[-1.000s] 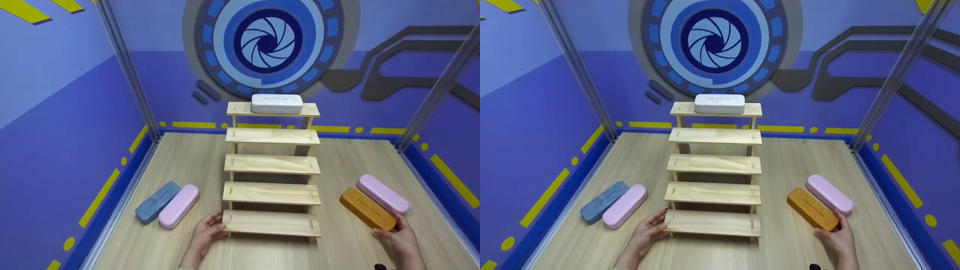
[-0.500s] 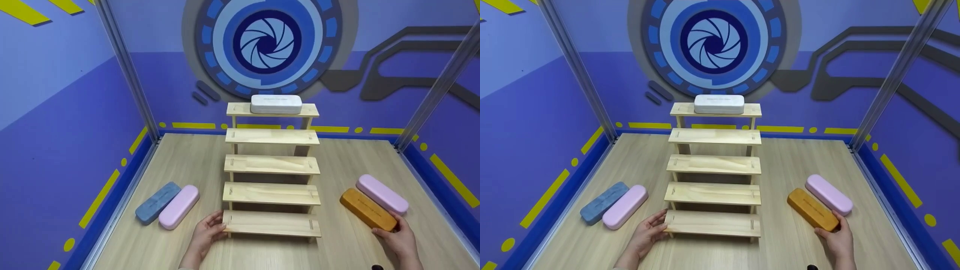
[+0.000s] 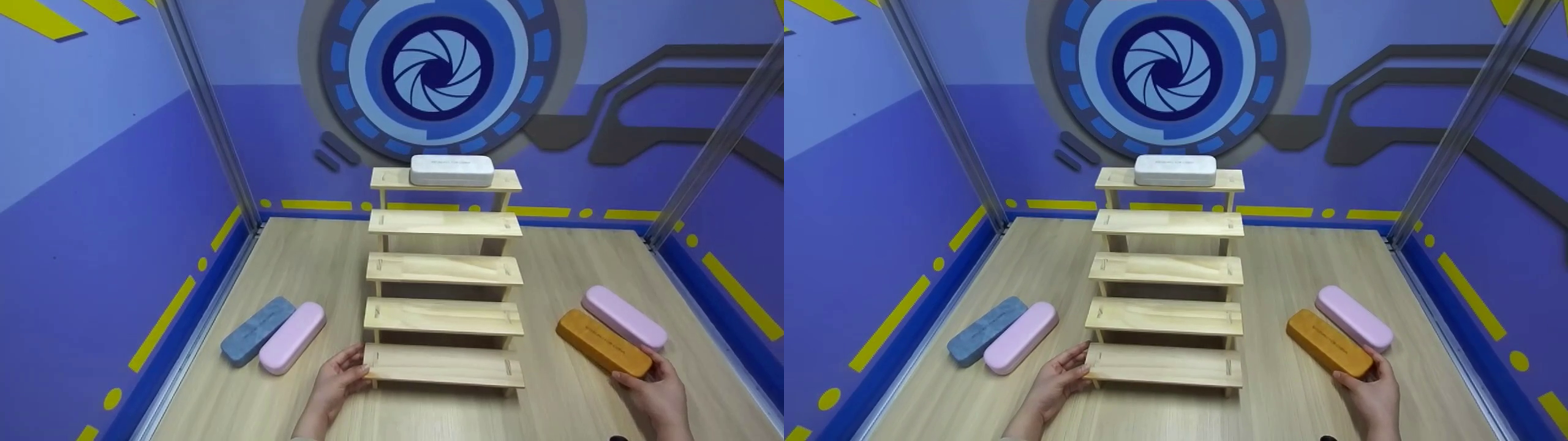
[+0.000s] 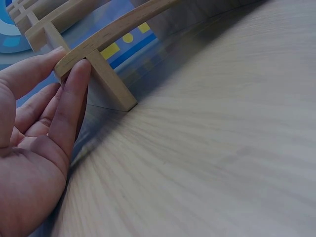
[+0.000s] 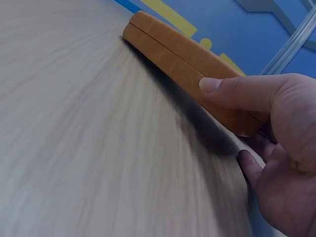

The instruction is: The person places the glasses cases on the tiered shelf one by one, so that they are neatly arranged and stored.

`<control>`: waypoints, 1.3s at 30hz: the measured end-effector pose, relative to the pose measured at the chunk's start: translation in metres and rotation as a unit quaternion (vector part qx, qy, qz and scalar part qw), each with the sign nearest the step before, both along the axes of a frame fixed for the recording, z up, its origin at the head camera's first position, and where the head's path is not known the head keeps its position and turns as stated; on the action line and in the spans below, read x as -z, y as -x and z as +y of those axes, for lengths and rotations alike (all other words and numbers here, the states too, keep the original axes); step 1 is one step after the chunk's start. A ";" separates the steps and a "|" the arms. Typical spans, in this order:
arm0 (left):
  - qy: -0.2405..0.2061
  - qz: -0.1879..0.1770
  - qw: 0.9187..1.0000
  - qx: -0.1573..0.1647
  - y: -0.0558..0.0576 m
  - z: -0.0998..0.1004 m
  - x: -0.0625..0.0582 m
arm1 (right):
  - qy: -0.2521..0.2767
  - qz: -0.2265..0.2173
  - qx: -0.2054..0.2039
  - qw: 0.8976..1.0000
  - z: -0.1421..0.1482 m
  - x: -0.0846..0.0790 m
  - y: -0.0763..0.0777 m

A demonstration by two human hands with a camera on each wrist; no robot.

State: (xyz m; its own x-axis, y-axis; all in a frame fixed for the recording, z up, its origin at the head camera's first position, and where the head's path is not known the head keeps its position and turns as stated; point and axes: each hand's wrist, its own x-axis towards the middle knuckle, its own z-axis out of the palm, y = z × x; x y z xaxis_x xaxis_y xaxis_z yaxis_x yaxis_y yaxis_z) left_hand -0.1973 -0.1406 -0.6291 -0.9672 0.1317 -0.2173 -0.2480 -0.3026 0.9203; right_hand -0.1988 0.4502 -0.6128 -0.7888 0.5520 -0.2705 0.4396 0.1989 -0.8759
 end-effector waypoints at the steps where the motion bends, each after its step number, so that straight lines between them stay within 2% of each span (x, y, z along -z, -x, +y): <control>1: 0.000 0.001 1.000 0.002 0.000 0.000 0.000 | 0.003 0.000 0.003 1.000 0.000 0.000 0.000; 6: -0.001 0.005 1.000 0.009 0.000 -0.001 0.000 | 0.018 -0.011 0.019 1.000 -0.002 -0.001 -0.002; 15: -0.002 0.008 1.000 0.009 0.000 -0.001 0.001 | 0.091 -0.016 0.046 0.995 0.001 -0.008 -0.002; 21: -0.004 0.007 1.000 0.008 0.000 -0.001 0.000 | 0.050 -0.002 0.009 0.999 0.002 -0.026 -0.003; 29: 0.000 0.007 1.000 0.008 0.000 -0.001 0.000 | 0.021 0.010 -0.010 1.000 -0.001 -0.051 -0.004; 39: -0.005 0.004 1.000 0.004 0.000 0.000 0.001 | 0.021 0.084 -0.054 0.995 -0.005 -0.079 -0.005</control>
State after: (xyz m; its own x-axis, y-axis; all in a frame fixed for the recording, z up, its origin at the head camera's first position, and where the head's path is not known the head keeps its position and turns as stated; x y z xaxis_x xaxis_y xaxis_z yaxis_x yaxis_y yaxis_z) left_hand -0.1976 -0.1409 -0.6302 -0.9681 0.1404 -0.2076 -0.2421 -0.3092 0.9197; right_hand -0.1940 0.4453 -0.5343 -0.8788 0.4526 -0.1515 0.2650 0.1988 -0.9435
